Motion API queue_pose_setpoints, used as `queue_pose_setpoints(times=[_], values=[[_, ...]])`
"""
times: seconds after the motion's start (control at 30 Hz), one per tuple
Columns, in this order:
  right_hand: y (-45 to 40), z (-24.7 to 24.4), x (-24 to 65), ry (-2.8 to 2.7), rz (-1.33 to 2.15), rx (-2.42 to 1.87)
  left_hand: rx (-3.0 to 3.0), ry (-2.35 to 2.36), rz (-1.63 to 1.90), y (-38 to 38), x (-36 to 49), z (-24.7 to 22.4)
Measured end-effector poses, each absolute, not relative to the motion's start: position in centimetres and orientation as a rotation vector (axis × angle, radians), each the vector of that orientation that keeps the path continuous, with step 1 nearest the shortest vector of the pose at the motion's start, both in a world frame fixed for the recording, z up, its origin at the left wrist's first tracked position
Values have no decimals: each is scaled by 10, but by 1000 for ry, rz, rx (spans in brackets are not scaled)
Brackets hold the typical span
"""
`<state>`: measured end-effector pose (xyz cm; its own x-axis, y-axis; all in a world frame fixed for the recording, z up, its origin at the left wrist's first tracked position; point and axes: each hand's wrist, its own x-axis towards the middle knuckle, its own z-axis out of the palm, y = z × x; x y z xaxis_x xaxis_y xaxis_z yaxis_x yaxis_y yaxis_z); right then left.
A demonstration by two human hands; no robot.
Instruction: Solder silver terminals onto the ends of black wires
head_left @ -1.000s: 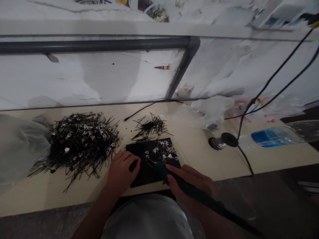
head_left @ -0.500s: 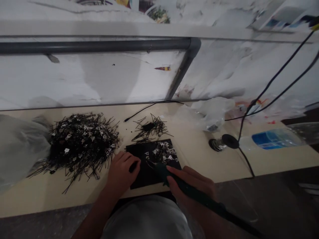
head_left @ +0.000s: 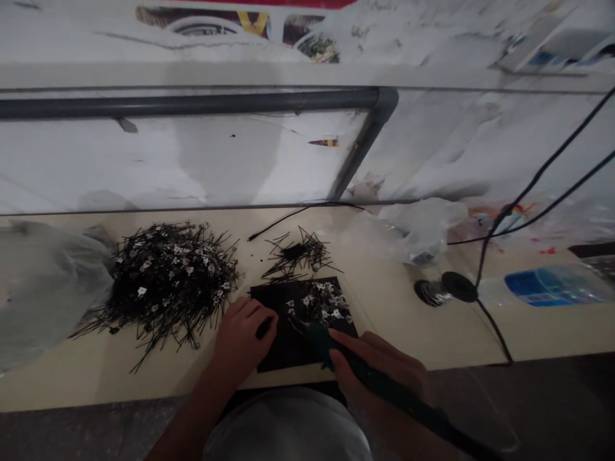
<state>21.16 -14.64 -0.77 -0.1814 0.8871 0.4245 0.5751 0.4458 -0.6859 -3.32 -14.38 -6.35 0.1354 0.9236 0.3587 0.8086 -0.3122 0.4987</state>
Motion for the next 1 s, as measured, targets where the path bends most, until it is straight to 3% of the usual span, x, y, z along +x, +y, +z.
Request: queue_pose_setpoints(times=[0.33, 0.63, 1.0], values=[[-137, 0, 219, -1548, 613, -1399, 2230, 1721, 939, -145, -35, -66], [-94, -65, 241, -948, 988, -1474, 2229, 1757, 958, -146, -33, -65], [-94, -73, 240, -813, 1146, -1394, 2219, 1782, 1003, -147, -30, -54]])
